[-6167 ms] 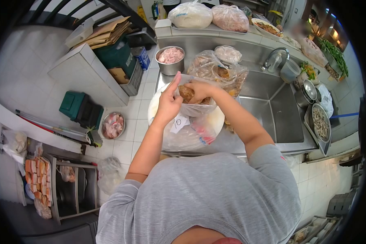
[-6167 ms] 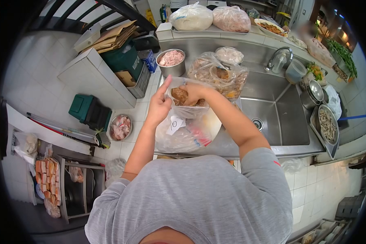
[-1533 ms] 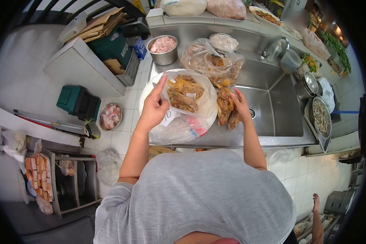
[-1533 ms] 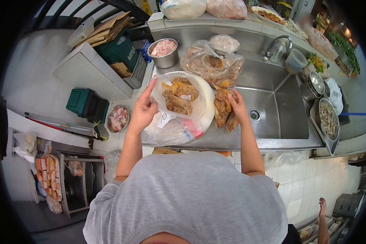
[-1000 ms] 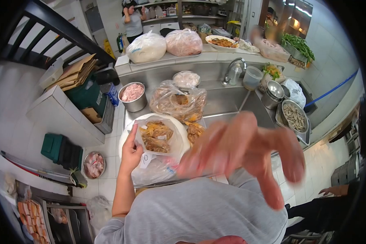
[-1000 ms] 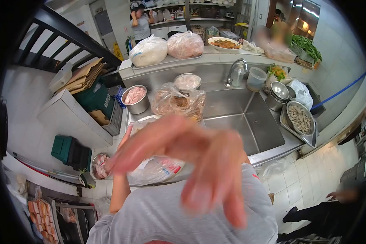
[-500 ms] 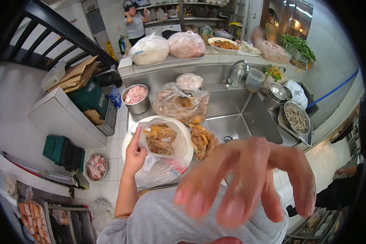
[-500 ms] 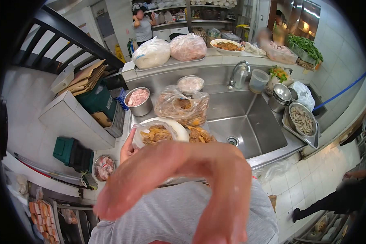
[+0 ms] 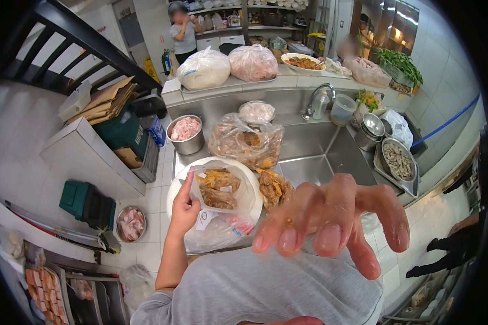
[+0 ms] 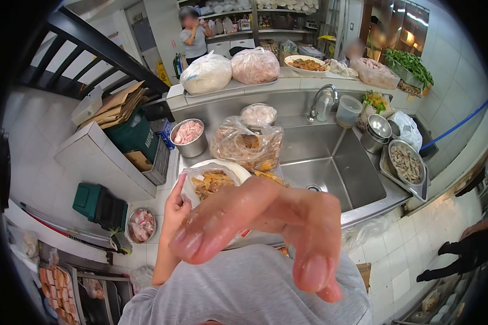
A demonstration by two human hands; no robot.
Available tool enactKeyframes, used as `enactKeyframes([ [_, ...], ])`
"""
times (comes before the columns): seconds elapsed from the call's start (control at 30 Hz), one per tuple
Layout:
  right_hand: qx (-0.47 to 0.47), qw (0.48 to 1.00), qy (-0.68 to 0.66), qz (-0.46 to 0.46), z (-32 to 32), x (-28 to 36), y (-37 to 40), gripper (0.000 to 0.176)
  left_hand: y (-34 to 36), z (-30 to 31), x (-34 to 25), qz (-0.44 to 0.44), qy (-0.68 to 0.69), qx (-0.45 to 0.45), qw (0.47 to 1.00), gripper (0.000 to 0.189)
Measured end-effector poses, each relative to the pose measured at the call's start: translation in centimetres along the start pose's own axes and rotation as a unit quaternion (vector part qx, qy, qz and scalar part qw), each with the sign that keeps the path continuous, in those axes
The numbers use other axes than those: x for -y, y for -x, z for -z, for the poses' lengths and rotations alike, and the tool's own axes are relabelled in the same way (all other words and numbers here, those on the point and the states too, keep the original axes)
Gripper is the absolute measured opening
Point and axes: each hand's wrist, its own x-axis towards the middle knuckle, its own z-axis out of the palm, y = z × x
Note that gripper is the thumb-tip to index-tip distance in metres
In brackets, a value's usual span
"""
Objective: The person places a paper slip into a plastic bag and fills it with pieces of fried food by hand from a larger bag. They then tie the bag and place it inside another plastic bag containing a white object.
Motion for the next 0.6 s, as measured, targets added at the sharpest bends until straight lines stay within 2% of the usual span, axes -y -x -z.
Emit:
enactKeyframes([
  [0.1, 0.004, 1.0, -0.006, 0.016, 0.0, -0.4, 0.0, 0.041, -0.1, -0.1, -0.2, -0.006, 0.004, 0.002, 1.0, 0.076],
  [0.2, 0.007, 1.0, 0.0, -0.007, 0.3, -0.6, 0.1, 0.041, 0.1, 0.1, 0.3, 0.009, 0.017, 0.007, 1.0, 0.076],
  [0.27, 0.01, 0.992, 0.064, -0.111, 2.1, -0.8, 1.4, 0.035, -0.3, 0.0, 1.5, -0.04, 0.035, 0.005, 0.999, 0.076],
  [0.3, 0.004, 0.971, 0.132, -0.198, 2.7, -1.4, 2.2, 0.031, -0.2, -0.1, 1.6, -0.049, 0.03, 0.003, 0.998, 0.077],
  [0.33, 0.01, 0.938, 0.197, -0.285, 3.3, -1.9, 3.0, 0.029, -0.1, -0.1, 1.7, -0.058, 0.024, 0.0, 0.998, 0.077],
  [0.43, 0.0, 0.776, 0.369, -0.512, 4.6, -8.4, 8.7, 0.028, 0.3, 0.0, 0.7, -0.039, -0.013, 0.002, 0.999, 0.078],
  [0.5, 0.137, 0.584, 0.505, -0.62, 7.1, -14.4, 15.4, 0.027, 0.5, -0.2, 0.4, -0.031, -0.01, 0.009, 0.999, 0.078],
  [0.57, 0.097, 0.501, 0.598, -0.618, 7.6, -18.1, 18.4, 0.033, 0.6, -0.5, 0.4, -0.042, -0.025, 0.008, 0.999, 0.076],
  [0.6, 0.097, 0.479, 0.615, -0.619, 7.2, -18.6, 19.1, 0.037, 0.7, -0.7, 0.3, -0.047, -0.04, 0.007, 0.998, 0.075],
])
